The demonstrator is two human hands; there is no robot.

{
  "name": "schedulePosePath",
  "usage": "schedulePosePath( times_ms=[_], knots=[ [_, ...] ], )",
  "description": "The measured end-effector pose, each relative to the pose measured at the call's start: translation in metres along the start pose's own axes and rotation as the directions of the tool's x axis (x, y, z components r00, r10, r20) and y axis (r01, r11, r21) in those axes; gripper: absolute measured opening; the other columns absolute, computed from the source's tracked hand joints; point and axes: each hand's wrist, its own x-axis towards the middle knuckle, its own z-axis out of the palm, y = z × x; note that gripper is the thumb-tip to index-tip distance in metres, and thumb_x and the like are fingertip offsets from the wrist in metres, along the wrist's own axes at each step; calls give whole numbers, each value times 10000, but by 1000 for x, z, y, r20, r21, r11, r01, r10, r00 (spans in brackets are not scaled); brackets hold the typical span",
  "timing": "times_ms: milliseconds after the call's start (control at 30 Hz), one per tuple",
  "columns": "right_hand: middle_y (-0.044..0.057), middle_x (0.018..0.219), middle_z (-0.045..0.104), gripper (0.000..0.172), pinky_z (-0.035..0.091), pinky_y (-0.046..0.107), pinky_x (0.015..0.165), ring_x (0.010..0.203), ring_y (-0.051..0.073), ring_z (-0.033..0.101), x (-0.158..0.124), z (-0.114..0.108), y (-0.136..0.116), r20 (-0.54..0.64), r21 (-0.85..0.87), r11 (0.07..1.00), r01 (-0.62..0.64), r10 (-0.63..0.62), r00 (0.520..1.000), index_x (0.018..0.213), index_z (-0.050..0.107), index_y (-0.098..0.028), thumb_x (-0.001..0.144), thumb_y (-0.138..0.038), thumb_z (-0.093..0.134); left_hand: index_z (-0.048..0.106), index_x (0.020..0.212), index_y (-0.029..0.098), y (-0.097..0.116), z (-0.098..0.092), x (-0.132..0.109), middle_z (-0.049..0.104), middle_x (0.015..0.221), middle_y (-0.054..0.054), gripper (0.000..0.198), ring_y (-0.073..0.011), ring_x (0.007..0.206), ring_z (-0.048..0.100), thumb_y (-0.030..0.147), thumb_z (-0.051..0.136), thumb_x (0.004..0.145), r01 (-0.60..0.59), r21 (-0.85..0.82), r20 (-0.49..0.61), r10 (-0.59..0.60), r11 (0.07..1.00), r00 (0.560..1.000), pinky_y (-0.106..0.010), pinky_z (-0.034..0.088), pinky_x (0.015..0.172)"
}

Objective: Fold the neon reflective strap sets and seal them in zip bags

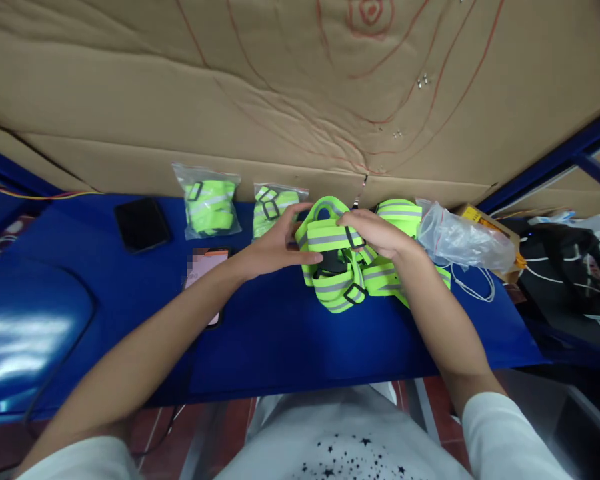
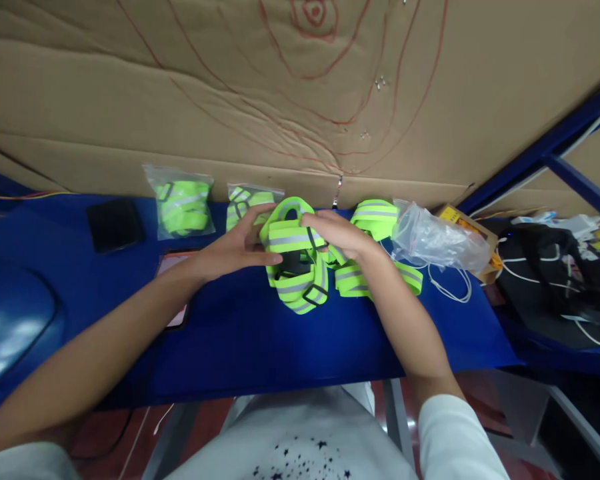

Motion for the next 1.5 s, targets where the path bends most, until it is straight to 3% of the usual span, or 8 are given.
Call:
schedulePosePath(
  times_ms=[200, 533, 700, 800, 967, 1200, 1333, 1500],
  knots=[
    [-34, 623, 555, 110, 312, 214, 392, 511, 91, 447, 11, -8, 16, 78, 156, 985, -75, 64, 995, 755, 617, -179, 762, -281, 658, 342, 1585, 329, 7, -3, -6, 261, 1693, -171, 1028, -387, 1592, 262, 550, 889, 743, -165, 444, 14, 177, 881, 984, -605, 321, 1274],
    [17, 846, 694, 424, 418, 221, 502, 616, 110, 571, 11, 6, 19, 126, 39, 999, -19, 14, 992, 1023, 724, -180, 924, -578, 618, 675, 1290, 273, 24, 8, -11, 649, 1441, -100, 295, -301, 1336, 605, 263, 569, 1015, -355, 790, 209, 325, 500, 922, -469, 475, 1123],
    [83, 1207, 733, 516, 555, 310, 903, 1046, 202, 714, -23, -2, -12, -66, -365, 900, 240, -282, 957, 1299, 668, -184, 1040, -583, 467, 690, 1150, 182, 20, 7, -8, 752, 1148, -108, 282, -267, 1056, 706, 366, 518, 1026, -62, 721, -130, 223, 690, 966, -361, 534, 884],
    [82, 1488, 601, 528, 439, 442, 1177, 1410, 271, 552, -49, 3, -24, 141, -569, 688, 449, -456, 879, 1481, 546, -249, 1028, -520, 555, 704, 1036, 166, 21, 4, -4, 737, 914, -48, 299, -204, 804, 673, 428, 571, 981, 97, 517, -247, 40, 851, 968, -300, 481, 721],
    [130, 1692, 338, 762, 373, 588, 1227, 1554, 371, 370, -56, 12, -15, 324, -744, 443, 500, -415, 850, 1598, 384, -277, 922, -309, 733, 740, 977, 173, 27, -3, 0, 693, 820, -1, 308, -144, 664, 572, 454, 627, 926, 190, 235, -206, -142, 953, 968, -265, 410, 606],
    [66, 1443, 638, 538, 465, 426, 1165, 1346, 268, 607, -42, 6, -16, 315, -597, 531, 602, -534, 784, 1436, 583, -248, 908, -199, 676, 727, 1079, 201, 28, -9, 1, 695, 879, -18, 385, -155, 694, 596, 542, 649, 918, 192, 185, -180, -158, 964, 971, -264, 438, 597],
    [51, 1290, 730, 517, 507, 406, 1075, 1171, 264, 693, -37, -1, -20, 178, -539, 693, 479, -462, 869, 1324, 673, -206, 837, -335, 790, 566, 1355, 227, 28, -9, -2, 657, 1282, -111, 537, -253, 1117, 669, 590, 597, 960, 44, 231, -260, 18, 972, 965, -361, 574, 871],
    [9, 846, 758, 350, 557, 286, 746, 758, 170, 692, -27, -8, -18, 99, -152, 978, 143, -129, 987, 960, 751, -161, 791, -460, 817, 479, 1471, 237, 37, -3, -9, 478, 1542, -158, 861, -358, 1477, 438, 584, 849, 775, -170, 493, -93, 246, 853, 965, -511, 379, 1243]
  ],
)
